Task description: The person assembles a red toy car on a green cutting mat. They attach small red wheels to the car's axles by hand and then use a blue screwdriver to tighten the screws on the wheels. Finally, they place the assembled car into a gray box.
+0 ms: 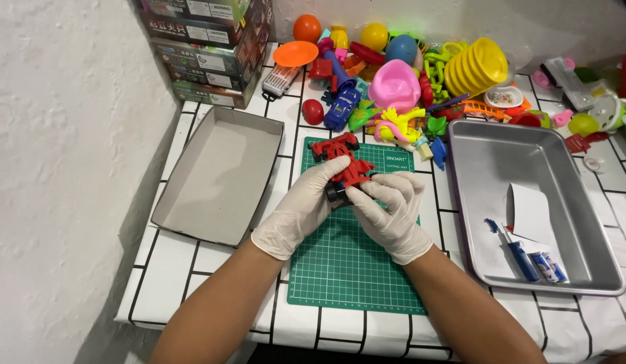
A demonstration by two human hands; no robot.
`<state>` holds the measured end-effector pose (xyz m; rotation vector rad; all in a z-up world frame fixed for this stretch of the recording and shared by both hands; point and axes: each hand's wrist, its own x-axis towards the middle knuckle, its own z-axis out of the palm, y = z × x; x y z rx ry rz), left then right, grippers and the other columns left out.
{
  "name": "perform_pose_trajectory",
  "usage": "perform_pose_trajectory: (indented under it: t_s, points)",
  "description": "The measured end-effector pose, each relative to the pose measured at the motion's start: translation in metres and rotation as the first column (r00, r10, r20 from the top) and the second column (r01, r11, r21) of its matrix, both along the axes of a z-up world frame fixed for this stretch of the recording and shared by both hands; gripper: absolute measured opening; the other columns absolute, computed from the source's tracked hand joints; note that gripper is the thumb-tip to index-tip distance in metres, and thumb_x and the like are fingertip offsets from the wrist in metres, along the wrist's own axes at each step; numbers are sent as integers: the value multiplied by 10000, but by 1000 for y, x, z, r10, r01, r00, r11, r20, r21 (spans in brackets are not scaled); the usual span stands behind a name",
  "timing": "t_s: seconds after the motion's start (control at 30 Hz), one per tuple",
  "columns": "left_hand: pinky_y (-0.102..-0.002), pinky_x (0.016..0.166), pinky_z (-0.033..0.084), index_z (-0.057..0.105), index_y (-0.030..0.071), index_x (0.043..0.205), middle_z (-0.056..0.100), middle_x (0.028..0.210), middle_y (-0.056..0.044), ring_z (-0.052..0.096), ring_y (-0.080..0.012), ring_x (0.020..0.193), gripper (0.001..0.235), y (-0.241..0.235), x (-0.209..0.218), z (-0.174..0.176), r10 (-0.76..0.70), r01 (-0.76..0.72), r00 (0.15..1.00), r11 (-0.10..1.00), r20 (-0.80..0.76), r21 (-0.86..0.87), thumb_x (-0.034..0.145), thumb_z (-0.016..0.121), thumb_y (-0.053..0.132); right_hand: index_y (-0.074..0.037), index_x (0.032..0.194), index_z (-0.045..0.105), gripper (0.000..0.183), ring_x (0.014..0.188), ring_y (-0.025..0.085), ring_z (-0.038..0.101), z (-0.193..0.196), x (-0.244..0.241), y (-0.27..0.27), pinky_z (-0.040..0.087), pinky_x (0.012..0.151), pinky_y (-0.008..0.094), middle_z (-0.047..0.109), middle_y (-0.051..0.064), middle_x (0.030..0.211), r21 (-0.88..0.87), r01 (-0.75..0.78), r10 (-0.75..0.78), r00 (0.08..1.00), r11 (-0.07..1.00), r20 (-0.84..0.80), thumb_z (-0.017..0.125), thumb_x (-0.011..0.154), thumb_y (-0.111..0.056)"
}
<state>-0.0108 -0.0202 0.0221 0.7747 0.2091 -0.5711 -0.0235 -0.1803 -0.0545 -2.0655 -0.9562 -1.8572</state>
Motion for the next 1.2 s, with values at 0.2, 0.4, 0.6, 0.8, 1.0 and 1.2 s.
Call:
perform_pose_trajectory:
  t_s: [0.2,0.4,0.6,0.8,1.0,1.2]
  points:
    - [-432,751,636,629,-34,1091,600,924,-118,705,-256,798,396,0,5,-8,-2,2,1000,999,6,38,826,811,197,-198,1073,788,308,885,244,665,4,-1,6,542,787,428,619,28,1012,22,4,-5,1000,1000,2,814,829,-12]
    - [-456,755,635,643,-42,1086,633,931,-142,717,-270,804,374,0,12,-18,14,-14,1000,999,1,46,825,808,168,-151,1063,788,212,901,273,688,8,-4,6,544,808,445,636,46,1014,6,-37,37,997,999,-68,776,878,-49]
    - [-480,874,576,646,27,1119,614,970,-82,669,-222,885,429,7,22,-21,11,-19,998,988,55,154,813,813,278,-156,1135,748,255,1031,267,725,7,-6,7,503,1009,485,742,52,1119,14,-50,52,972,999,-229,803,892,-210]
    - [-437,842,606,688,54,1093,670,934,-95,707,-221,861,395,1,30,-41,-27,8,993,986,115,165,792,848,252,14,1128,705,273,1020,318,643,22,-13,-26,510,987,493,671,192,1082,392,-259,356,913,883,-199,562,900,64]
    - [-353,895,569,694,60,1188,715,1011,-73,683,-161,932,484,6,15,-22,-109,41,967,960,232,279,777,856,259,-33,1250,678,258,1120,344,647,39,-13,-29,515,994,480,632,190,1200,435,14,307,690,900,-656,505,1075,-112]
    - [-347,938,558,706,51,1214,741,1066,-107,683,-180,1008,526,9,24,-30,-233,68,902,908,363,414,751,883,225,18,1483,486,467,1141,250,598,16,-9,-21,492,1041,435,658,228,1284,715,153,680,224,683,-698,421,1095,-232]
